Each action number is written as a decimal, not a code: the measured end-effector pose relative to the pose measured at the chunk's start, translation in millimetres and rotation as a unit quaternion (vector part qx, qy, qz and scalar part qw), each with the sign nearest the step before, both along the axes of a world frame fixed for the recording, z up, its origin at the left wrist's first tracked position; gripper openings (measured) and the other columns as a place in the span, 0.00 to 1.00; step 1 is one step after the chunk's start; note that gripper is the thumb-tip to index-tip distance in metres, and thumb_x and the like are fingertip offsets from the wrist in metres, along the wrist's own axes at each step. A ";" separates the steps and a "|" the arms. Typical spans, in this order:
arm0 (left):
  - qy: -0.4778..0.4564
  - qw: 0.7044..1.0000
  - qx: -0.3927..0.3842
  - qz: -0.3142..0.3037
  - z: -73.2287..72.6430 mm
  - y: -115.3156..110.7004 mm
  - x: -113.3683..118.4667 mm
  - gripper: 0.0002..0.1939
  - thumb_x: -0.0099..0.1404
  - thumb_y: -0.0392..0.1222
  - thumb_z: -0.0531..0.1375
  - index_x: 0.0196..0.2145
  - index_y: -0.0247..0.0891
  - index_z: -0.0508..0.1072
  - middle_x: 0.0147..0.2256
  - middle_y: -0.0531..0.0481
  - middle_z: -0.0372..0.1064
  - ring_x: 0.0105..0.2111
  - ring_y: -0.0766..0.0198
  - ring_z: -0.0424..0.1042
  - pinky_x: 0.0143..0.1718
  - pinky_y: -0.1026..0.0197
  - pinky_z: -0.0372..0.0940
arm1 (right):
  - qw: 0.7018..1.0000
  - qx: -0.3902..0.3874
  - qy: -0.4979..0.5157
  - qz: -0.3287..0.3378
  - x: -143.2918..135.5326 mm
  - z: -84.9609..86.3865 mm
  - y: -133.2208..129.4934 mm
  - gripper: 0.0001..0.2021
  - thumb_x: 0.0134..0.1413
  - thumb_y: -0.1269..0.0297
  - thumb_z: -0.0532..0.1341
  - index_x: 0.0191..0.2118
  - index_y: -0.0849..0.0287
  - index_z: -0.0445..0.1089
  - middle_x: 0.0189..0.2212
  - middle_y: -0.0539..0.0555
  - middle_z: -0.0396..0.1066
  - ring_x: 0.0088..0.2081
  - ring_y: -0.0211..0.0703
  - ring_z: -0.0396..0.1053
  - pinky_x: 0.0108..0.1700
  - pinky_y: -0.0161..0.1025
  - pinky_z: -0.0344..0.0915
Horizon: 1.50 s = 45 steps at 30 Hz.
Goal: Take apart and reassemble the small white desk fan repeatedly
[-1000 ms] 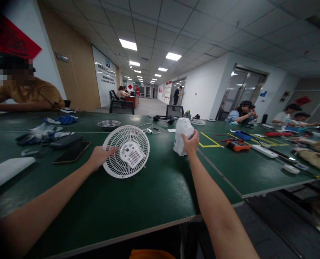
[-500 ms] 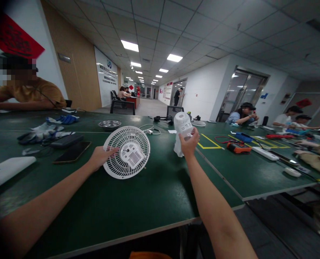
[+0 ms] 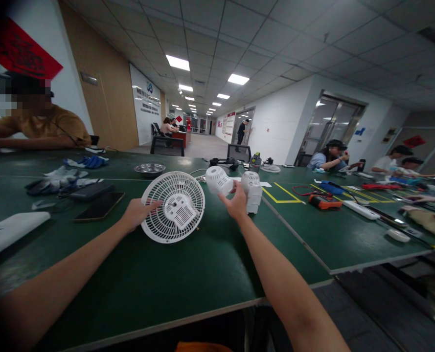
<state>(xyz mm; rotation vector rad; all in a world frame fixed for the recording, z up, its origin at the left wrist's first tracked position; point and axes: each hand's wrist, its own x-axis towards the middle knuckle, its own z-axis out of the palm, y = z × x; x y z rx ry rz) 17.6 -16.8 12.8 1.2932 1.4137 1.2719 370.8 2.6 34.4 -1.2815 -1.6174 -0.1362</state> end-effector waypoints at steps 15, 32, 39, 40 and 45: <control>-0.005 1.000 0.021 -0.010 -0.4 -2.9 0.6 0.17 0.52 0.47 0.69 0.36 0.32 0.78 0.32 0.41 0.79 0.31 0.53 0.79 0.32 0.54 0.74 | 0.956 -0.241 -0.092 -0.138 -4.3 -42.2 29.8 0.36 0.45 0.42 0.64 0.52 0.63 0.60 0.44 0.68 0.73 0.47 0.59 0.73 0.46 0.47 0.67; -0.018 0.999 0.027 0.005 0.5 -2.2 3.1 0.16 0.49 0.45 0.72 0.32 0.32 0.79 0.30 0.41 0.79 0.29 0.52 0.78 0.32 0.54 0.73 | 0.996 -0.090 -0.009 0.017 -28.1 -17.0 9.3 0.21 0.56 0.52 0.58 0.49 0.60 0.68 0.41 0.59 0.70 0.40 0.47 0.70 0.48 0.44 0.64; -0.018 0.998 0.053 0.002 -6.9 3.9 1.3 0.16 0.50 0.46 0.71 0.33 0.32 0.79 0.31 0.41 0.79 0.31 0.52 0.78 0.33 0.54 0.73 | 0.854 -0.329 0.267 0.301 -71.6 -28.4 -7.5 0.20 0.56 0.44 0.55 0.38 0.58 0.69 0.29 0.52 0.71 0.28 0.41 0.68 0.32 0.40 0.67; -0.019 0.998 0.055 -0.002 -7.4 4.3 1.4 0.16 0.50 0.46 0.71 0.34 0.32 0.79 0.32 0.41 0.79 0.31 0.52 0.78 0.33 0.53 0.73 | 0.810 -0.370 0.305 0.338 -77.7 -29.4 -11.7 0.20 0.56 0.44 0.55 0.38 0.58 0.69 0.30 0.52 0.72 0.29 0.41 0.69 0.33 0.40 0.68; -0.021 0.998 0.062 -0.003 -8.7 4.8 0.5 0.17 0.50 0.47 0.70 0.34 0.32 0.79 0.32 0.41 0.79 0.30 0.52 0.78 0.32 0.53 0.73 | 0.624 -0.519 0.380 0.445 -91.0 -20.9 -31.4 0.21 0.58 0.43 0.53 0.40 0.57 0.67 0.34 0.53 0.72 0.35 0.44 0.72 0.37 0.43 0.70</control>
